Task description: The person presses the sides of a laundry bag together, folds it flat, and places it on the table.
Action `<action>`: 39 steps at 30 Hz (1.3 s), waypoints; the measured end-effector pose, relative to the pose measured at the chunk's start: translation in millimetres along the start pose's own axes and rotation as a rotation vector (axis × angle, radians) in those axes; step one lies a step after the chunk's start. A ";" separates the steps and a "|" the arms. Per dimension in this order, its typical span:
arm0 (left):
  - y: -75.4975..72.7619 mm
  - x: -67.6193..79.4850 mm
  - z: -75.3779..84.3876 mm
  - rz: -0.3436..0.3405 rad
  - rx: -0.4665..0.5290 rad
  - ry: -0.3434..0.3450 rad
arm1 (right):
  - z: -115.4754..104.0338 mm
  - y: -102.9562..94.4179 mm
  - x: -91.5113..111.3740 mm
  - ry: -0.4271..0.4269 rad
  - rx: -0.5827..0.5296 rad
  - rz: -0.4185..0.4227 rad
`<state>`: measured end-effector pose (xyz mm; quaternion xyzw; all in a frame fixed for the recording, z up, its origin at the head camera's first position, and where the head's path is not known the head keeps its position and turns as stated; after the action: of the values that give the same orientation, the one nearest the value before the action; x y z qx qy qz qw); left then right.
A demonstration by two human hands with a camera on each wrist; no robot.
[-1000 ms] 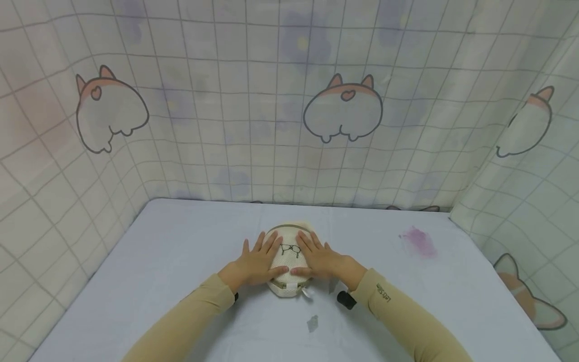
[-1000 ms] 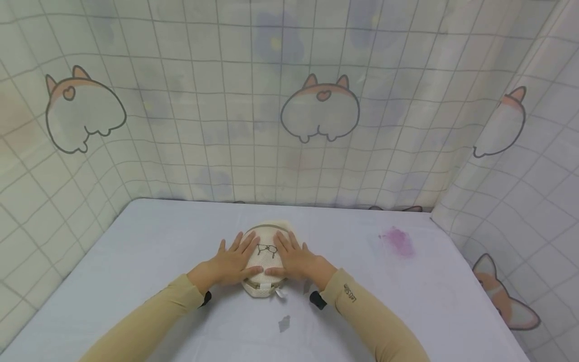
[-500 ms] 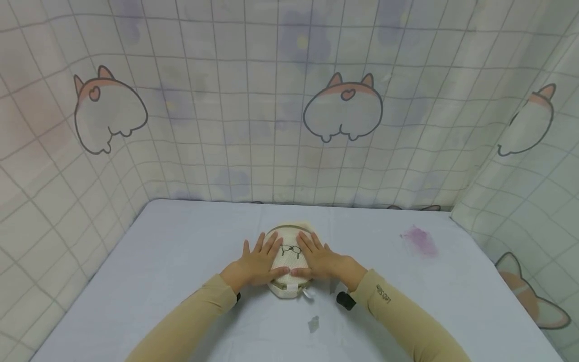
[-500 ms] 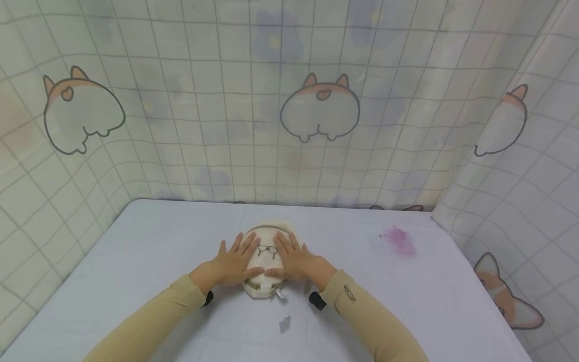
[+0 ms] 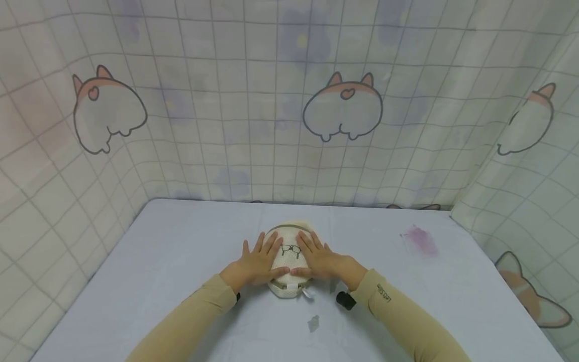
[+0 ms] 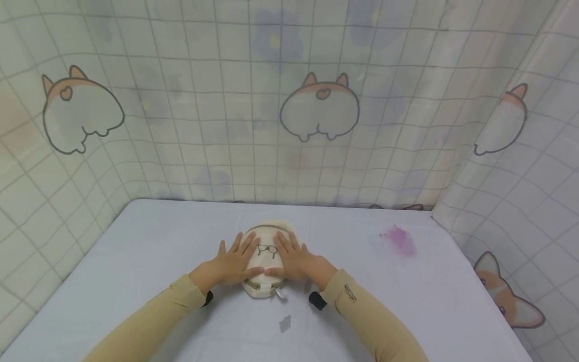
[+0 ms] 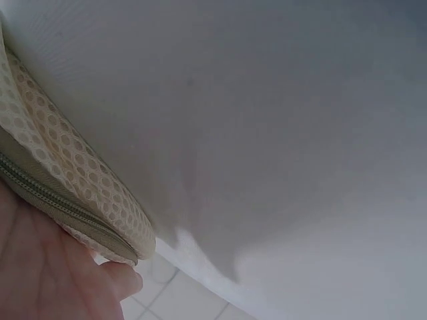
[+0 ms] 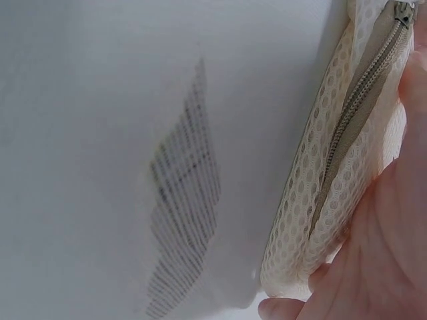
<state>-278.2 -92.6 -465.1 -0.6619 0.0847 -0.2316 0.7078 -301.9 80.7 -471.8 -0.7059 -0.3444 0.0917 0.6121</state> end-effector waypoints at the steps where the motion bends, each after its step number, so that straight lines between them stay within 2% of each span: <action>1: 0.3 0.2 0.1 0.000 0.003 0.002 | -0.7 -0.1 0.6 -0.002 0.001 -0.003; 7: 5.9 -3.3 -1.8 -0.004 0.005 0.008 | -4.0 -2.8 5.2 -0.008 0.002 -0.004; 13: 11.9 -7.2 -5.9 0.020 -0.048 0.004 | -6.0 -5.8 6.6 -0.011 -0.004 0.012; 21: 6.0 -1.4 -0.7 0.011 -0.055 -0.002 | -6.4 -5.7 7.9 -0.013 -0.007 0.018; 27: -3.2 3.1 4.9 0.057 -0.064 0.016 | -5.3 -7.2 9.1 -0.015 0.018 0.038; 33: -3.2 5.4 5.8 0.056 -0.046 0.024 | -3.9 -5.5 12.1 -0.038 0.033 0.076; 39: -3.3 2.9 4.2 0.054 -0.015 0.031 | -3.0 -12.4 15.7 -0.067 0.034 0.110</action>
<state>-274.6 -90.2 -461.0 -0.6610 0.1153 -0.2219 0.7075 -293.1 87.9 -455.1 -0.7098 -0.3237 0.1545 0.6063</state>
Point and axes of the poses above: each hand's wrist, its own x-axis away from the middle knuckle, its own y-axis out of the palm, z = x × y, the point moved 4 cm from there along -x, towards the middle knuckle, and after that the axes turned 1 degree about y, right-handed, at the moved point
